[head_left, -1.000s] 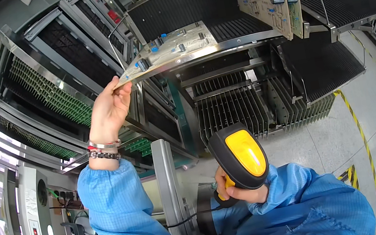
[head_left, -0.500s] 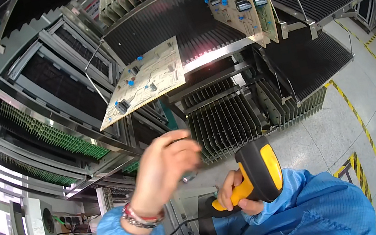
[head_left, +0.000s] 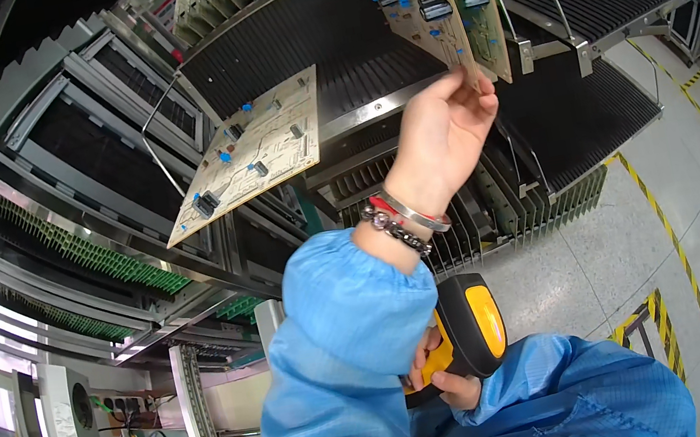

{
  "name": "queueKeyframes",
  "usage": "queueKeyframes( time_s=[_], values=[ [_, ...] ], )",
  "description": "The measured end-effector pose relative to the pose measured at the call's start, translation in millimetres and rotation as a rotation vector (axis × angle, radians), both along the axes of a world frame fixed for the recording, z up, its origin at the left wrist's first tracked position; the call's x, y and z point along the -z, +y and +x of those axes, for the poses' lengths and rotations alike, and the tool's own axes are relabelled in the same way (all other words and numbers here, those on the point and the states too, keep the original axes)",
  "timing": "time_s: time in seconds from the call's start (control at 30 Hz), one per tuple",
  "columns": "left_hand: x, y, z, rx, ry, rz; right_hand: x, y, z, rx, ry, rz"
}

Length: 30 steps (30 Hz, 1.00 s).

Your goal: Assemble small electronic components onto circuit boards and scan barcodes for tracking.

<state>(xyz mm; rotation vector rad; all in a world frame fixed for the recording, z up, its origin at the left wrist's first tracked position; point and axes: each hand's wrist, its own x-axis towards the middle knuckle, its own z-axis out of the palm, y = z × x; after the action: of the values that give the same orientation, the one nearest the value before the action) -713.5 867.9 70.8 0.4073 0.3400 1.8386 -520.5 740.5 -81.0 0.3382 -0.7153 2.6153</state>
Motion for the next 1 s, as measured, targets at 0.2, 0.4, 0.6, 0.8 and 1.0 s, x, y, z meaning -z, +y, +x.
queueKeyframes(
  time_s=[0.2, 0.4, 0.6, 0.8, 1.0],
  values=[
    [-16, 4, 34, -0.131, -0.191, 0.039, 6, 2, 4, -0.037, -0.050, 0.046],
    [-23, -30, 36, 0.048, -0.254, 0.282, 4, -2, 4, -0.064, -0.066, 0.099],
    [-42, -113, 51, -0.289, 0.343, 0.044, -6, -9, -3, 0.028, 0.046, 0.064],
    [-39, -206, 34, -0.805, 0.963, -0.446, -47, 6, 6, -0.209, 0.156, 0.278],
    [-26, -248, 35, -0.900, 1.115, -0.657, -57, -15, -2, -0.124, 0.177, 0.513]
  ],
)
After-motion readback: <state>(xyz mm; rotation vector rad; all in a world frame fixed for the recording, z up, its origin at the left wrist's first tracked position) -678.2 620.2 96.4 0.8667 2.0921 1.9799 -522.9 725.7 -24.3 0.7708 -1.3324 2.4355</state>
